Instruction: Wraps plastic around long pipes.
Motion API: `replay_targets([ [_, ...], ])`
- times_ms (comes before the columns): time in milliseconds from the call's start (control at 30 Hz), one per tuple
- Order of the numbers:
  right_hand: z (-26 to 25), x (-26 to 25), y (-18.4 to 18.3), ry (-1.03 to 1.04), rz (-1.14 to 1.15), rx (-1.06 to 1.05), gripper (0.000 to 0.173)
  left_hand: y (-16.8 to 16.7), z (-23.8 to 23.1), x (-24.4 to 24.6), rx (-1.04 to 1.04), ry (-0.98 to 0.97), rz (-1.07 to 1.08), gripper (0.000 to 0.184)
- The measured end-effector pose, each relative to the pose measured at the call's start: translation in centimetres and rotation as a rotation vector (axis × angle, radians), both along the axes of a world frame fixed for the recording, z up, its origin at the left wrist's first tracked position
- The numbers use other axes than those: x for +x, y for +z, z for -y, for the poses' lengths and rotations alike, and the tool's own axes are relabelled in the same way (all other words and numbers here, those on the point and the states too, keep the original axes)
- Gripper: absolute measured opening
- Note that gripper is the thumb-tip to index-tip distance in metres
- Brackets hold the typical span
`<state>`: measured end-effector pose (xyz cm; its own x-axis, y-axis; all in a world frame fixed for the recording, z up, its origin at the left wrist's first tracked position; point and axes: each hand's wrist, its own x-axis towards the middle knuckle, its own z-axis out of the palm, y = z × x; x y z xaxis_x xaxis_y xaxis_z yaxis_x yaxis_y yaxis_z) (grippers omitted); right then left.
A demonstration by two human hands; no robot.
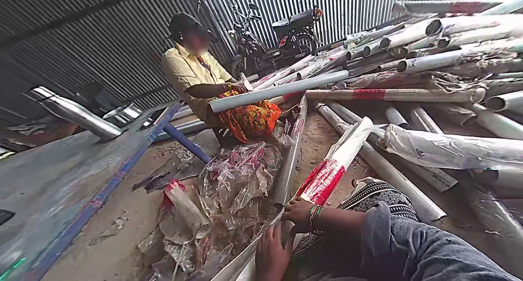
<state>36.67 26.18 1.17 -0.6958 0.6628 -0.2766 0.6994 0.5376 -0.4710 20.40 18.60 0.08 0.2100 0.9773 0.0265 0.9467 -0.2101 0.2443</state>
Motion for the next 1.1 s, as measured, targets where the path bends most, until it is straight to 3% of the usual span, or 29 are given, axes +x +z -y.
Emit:
replay_targets([
  [267, 1.8, -0.3, -0.2, -0.051, 0.052, 0.099, 0.05, 1.6, 0.1, 0.3, -0.215, 0.012, -0.102, 0.059],
  [1100, 1.9, -1.0, -0.9, -0.145, 0.047, 0.094, 0.052, 1.7, -0.1, -0.4, -0.264, -0.008, -0.11, 0.059],
])
